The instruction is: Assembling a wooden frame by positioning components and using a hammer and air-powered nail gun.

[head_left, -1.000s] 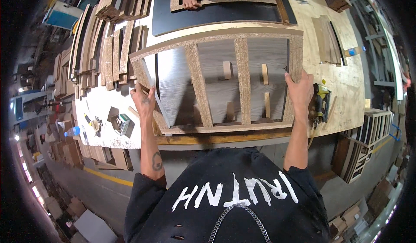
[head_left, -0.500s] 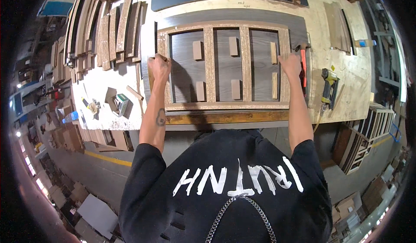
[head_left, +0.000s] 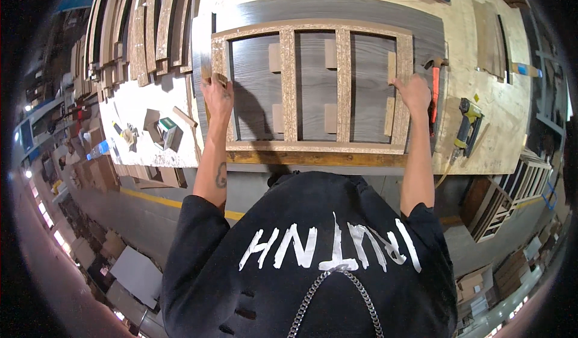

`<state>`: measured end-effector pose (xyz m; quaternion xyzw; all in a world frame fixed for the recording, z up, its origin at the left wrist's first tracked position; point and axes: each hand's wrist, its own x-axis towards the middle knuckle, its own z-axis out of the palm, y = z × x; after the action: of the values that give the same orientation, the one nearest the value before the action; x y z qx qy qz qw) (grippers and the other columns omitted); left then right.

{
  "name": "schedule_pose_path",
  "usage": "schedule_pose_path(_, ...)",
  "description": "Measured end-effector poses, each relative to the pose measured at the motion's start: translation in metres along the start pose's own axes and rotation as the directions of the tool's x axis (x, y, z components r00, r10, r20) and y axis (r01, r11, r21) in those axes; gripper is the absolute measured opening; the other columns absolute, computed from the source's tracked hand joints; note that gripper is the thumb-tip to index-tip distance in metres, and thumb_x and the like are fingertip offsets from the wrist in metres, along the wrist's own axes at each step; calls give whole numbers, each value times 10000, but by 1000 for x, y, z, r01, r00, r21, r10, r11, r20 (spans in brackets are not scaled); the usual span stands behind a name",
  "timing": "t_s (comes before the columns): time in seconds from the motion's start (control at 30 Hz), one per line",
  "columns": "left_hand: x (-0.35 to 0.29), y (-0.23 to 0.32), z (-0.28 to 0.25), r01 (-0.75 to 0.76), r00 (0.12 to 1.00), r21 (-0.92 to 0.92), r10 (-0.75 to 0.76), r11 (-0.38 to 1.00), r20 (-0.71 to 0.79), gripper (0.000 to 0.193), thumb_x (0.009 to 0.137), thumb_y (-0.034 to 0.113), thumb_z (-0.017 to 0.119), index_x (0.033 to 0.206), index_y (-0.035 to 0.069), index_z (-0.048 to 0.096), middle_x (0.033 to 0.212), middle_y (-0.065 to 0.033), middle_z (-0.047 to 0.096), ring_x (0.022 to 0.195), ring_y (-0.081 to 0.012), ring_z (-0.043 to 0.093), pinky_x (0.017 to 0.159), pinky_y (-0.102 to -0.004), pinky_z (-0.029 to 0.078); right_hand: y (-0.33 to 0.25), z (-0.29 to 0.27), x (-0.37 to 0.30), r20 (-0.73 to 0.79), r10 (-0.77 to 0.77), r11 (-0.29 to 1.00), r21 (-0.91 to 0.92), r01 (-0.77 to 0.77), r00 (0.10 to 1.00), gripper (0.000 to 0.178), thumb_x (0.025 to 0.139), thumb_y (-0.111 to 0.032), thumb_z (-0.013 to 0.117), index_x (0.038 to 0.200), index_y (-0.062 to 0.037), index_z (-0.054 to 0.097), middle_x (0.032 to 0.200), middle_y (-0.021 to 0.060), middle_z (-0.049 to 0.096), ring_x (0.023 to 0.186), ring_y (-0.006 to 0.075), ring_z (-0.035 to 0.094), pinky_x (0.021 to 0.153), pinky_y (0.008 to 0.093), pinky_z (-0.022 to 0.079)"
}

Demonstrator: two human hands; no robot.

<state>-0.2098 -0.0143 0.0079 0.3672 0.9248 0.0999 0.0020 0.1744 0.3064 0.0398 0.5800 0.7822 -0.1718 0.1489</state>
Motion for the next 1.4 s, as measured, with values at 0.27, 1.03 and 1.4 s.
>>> schedule_pose_path(0.27, 12, 51, -6, -86, 957, 155, 38, 984, 289, 487, 834, 188, 671, 1212, -79, 520, 1193, -267, 550, 1095, -412, 509, 961, -505, 376, 14, -8, -12, 1, -14, 999, -38, 14, 1000, 567, 817, -494, 685, 1010, 37, 640, 996, 261, 642, 931, 393, 644, 793, 457, 518)
schedule_pose_path(1.03, 54, 246, 75, -268, 934, -220, 309, 938, 178, 1143, 796, 756, 530, 1467, -80, 135, 1507, -261, 177, 1451, -397, 84, 1149, -596, 68, 330, 21, -2, -120, 437, 886, 230, -403, 892, 802, 771, -441, 765, 1367, 1, 461, 1241, 202, 587, 1098, 310, 572, 917, 393, 458)
schedule_pose_path(1.4, 55, 245, 87, -197, 950, -330, 263, 923, 168, 1173, 758, 750, 592, 1473, -69, 150, 1503, -236, 211, 1449, -393, 89, 1152, -571, -16, 56, -153, 38, 274, 66, 799, 561, -215, 960, 281, 793, -152, 757, 1013, -16, 650, 885, 60, 649, 775, 134, 608, 693, 297, 493)
